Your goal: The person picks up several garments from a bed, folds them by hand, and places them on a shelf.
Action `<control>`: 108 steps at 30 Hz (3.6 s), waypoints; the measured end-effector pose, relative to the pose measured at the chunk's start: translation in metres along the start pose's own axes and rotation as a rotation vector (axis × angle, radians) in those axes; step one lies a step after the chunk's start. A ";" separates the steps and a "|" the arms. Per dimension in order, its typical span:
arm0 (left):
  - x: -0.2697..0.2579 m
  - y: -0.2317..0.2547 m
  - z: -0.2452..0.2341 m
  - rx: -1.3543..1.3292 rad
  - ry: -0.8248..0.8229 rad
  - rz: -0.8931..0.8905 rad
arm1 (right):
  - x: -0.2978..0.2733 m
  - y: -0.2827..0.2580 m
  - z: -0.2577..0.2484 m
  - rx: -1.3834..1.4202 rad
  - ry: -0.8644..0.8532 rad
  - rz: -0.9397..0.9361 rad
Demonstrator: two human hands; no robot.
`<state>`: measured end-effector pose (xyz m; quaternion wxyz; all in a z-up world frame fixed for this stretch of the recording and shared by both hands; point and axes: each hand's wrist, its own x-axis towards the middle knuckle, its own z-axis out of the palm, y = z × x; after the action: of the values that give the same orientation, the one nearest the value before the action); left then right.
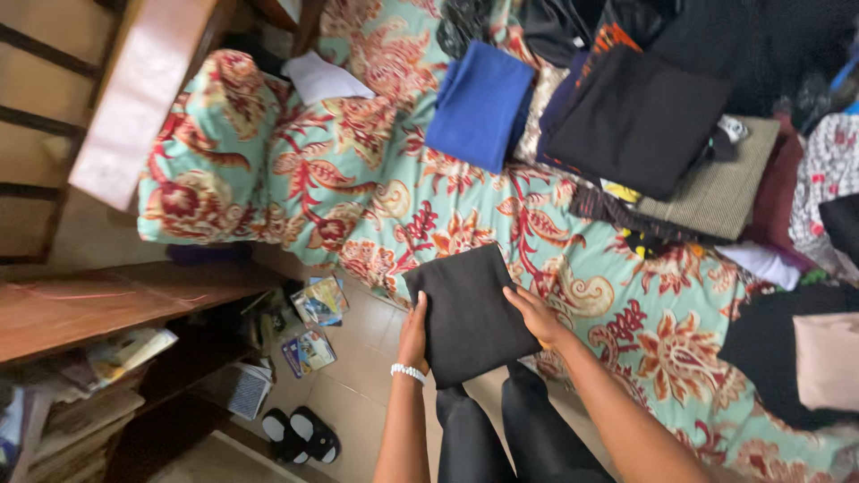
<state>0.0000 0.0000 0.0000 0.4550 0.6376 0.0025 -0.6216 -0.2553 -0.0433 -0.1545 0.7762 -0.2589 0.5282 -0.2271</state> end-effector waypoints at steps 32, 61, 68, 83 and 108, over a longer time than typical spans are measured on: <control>-0.333 -0.019 -0.208 -0.739 0.335 0.631 | -0.228 -0.107 0.360 -0.649 -1.020 -0.538; -0.449 -0.133 -0.468 -0.920 0.578 0.696 | -0.393 0.081 0.568 -0.987 -1.017 -0.369; -0.441 -0.170 -0.496 -0.896 0.726 0.740 | -0.393 0.116 0.585 -0.935 -1.146 -0.390; -0.454 -0.150 -0.569 -0.944 0.849 0.740 | -0.397 0.139 0.687 -0.964 -1.277 -0.320; -0.443 0.044 -0.640 -0.892 0.726 0.845 | -0.310 0.074 0.841 -0.757 -1.395 -0.455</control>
<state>0.4305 0.5967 0.2575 0.8449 0.5041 0.1604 -0.0800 0.4344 0.3432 0.2747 0.7210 -0.6851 -0.0996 0.0278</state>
